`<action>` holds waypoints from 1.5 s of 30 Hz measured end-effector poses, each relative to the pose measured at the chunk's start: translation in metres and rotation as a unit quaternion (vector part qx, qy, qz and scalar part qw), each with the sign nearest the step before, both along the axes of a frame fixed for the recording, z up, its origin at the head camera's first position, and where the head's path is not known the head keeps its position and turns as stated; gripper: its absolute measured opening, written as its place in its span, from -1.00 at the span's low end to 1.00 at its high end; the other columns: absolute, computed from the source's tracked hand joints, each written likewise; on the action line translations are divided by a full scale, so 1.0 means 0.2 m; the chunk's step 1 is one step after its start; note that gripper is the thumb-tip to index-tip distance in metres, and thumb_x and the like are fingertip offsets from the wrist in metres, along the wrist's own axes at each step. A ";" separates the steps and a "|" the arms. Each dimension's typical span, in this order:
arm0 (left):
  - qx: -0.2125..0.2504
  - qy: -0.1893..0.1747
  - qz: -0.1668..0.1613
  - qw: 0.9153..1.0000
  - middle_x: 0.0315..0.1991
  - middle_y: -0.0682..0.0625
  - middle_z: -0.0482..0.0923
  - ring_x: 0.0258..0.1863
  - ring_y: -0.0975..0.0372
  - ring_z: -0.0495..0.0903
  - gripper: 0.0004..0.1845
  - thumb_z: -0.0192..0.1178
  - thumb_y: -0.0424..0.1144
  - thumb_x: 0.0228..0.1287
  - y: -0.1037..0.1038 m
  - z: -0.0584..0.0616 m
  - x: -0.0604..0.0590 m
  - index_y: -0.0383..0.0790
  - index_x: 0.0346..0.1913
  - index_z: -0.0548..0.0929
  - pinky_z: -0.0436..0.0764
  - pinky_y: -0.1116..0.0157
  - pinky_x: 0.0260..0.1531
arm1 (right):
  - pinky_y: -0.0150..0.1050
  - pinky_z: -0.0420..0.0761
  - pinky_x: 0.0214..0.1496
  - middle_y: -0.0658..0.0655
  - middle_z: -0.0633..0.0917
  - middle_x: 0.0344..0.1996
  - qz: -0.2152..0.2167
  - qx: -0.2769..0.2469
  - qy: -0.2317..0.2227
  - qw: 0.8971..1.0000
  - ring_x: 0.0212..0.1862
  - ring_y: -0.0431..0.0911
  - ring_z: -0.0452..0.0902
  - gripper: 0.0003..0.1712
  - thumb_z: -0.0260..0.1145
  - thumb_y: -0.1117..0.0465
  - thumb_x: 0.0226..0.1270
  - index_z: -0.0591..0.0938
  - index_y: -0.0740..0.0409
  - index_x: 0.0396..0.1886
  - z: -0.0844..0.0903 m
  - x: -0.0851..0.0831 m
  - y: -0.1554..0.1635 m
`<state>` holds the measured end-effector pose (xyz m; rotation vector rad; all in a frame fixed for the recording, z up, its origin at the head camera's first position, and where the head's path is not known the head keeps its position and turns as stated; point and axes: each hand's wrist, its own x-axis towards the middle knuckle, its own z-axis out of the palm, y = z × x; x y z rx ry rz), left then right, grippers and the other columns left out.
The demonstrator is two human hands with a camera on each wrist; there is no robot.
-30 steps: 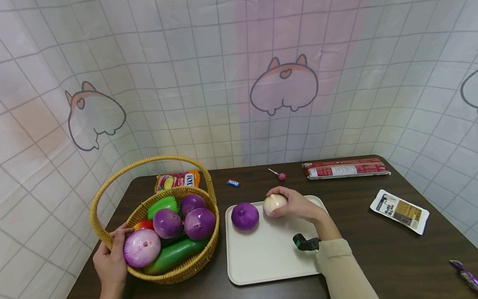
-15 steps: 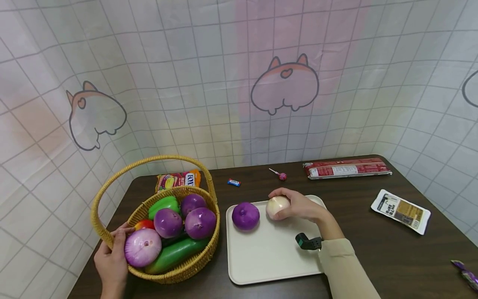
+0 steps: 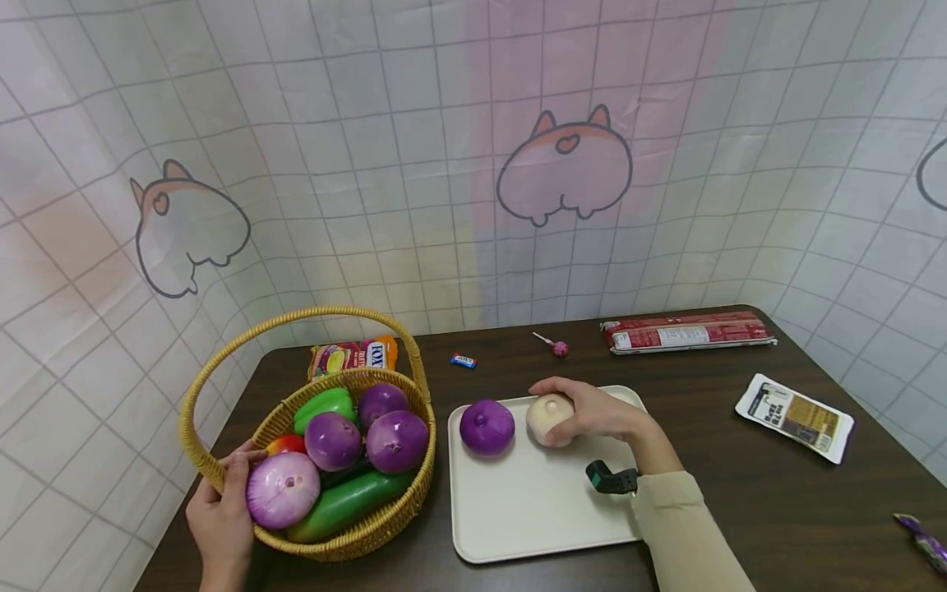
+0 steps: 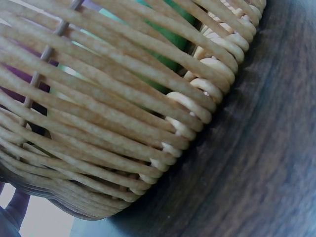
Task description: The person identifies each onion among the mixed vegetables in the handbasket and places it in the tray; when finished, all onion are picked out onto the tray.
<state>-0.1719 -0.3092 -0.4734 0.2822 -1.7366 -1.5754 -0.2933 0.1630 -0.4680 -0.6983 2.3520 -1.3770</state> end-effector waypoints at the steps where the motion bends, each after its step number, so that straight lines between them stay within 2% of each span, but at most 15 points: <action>1: -0.001 -0.002 0.001 1.000 -0.15 0.10 0.74 -0.03 0.37 0.62 -0.64 0.17 -0.24 0.41 0.00 0.00 0.00 -0.61 -0.13 0.62 0.48 0.58 -0.07 | -0.12 0.45 -0.04 0.18 0.55 0.08 0.002 0.001 0.001 1.000 -0.04 0.03 0.45 -0.14 0.57 0.18 -0.08 0.44 0.21 0.27 0.00 0.00 0.00; 7: 0.001 -0.009 -0.002 1.000 -0.13 0.06 0.74 -0.02 0.35 0.61 -0.64 0.17 -0.23 0.41 0.00 0.00 0.00 -0.60 -0.12 0.62 0.48 0.58 -0.07 | -0.12 0.45 -0.03 0.18 0.56 0.08 0.005 0.002 0.002 1.000 -0.04 0.03 0.46 -0.14 0.57 0.18 -0.09 0.45 0.19 0.28 -0.01 0.00 -0.01; 16: 0.003 0.003 -0.006 1.000 -0.15 0.03 0.75 -0.03 0.33 0.63 -0.66 0.17 -0.27 0.41 0.00 0.00 0.00 -0.62 -0.13 0.62 0.49 0.56 -0.08 | -0.10 0.43 0.04 0.14 0.57 0.14 -0.019 0.005 0.008 1.000 0.02 0.02 0.44 -0.14 0.56 0.13 -0.06 0.45 0.17 0.30 0.02 0.01 0.01; 18: 0.001 0.005 -0.004 1.000 -0.15 0.03 0.75 -0.03 0.33 0.63 -0.67 0.17 -0.28 0.41 0.00 0.00 -0.01 -0.62 -0.14 0.62 0.49 0.56 -0.08 | -0.05 0.43 0.12 0.17 0.56 0.18 -0.032 -0.002 0.012 0.999 0.07 0.04 0.44 -0.17 0.54 0.14 -0.02 0.45 0.16 0.30 0.04 0.01 0.00; 23: -0.002 0.005 -0.003 1.000 -0.15 0.06 0.75 -0.03 0.35 0.63 -0.66 0.17 -0.27 0.41 0.00 0.01 -0.01 -0.62 -0.15 0.62 0.49 0.57 -0.07 | 0.08 0.38 0.31 0.28 0.54 0.22 -0.083 -0.031 0.046 0.995 0.23 0.16 0.44 -0.40 0.40 0.18 0.23 0.49 0.24 0.25 0.08 0.02 -0.02; 29: 0.002 0.016 -0.012 1.000 -0.16 0.10 0.75 -0.03 0.36 0.63 -0.67 0.17 -0.29 0.41 0.00 0.01 -0.01 -0.64 -0.14 0.61 0.49 0.58 -0.07 | 0.04 0.42 0.31 0.27 0.58 0.18 -0.131 -0.039 0.089 0.987 0.22 0.19 0.49 -0.53 0.34 0.20 0.33 0.53 0.29 0.18 0.12 0.02 -0.06; 34: -0.001 0.007 -0.002 1.000 -0.17 0.07 0.75 -0.04 0.36 0.63 -0.67 0.17 -0.28 0.41 0.00 0.00 -0.01 -0.62 -0.14 0.62 0.49 0.58 -0.08 | 0.05 0.45 0.28 0.20 0.62 0.13 -0.132 -0.045 0.126 0.982 0.18 0.14 0.54 -0.60 0.34 0.21 0.33 0.58 0.23 0.13 0.17 0.04 -0.13; 40: 0.004 -0.001 0.002 1.000 -0.17 0.06 0.75 -0.05 0.35 0.63 -0.65 0.18 -0.25 0.40 0.00 0.00 0.00 -0.61 -0.14 0.63 0.49 0.57 -0.08 | 0.06 0.42 0.30 0.06 0.68 0.05 -0.125 -0.037 0.167 0.977 0.20 0.04 0.53 -0.69 0.34 0.22 0.32 0.63 0.09 0.05 0.23 0.11 -0.27; 45: -0.001 -0.005 0.005 1.000 -0.16 0.07 0.75 -0.05 0.37 0.63 -0.64 0.18 -0.23 0.41 0.00 0.00 0.00 -0.60 -0.14 0.63 0.48 0.57 -0.08 | 0.03 0.45 0.28 0.01 0.68 0.04 -0.101 -0.042 0.182 0.977 0.20 -0.05 0.52 -0.70 0.34 0.24 0.31 0.65 0.06 0.03 0.26 0.17 -0.40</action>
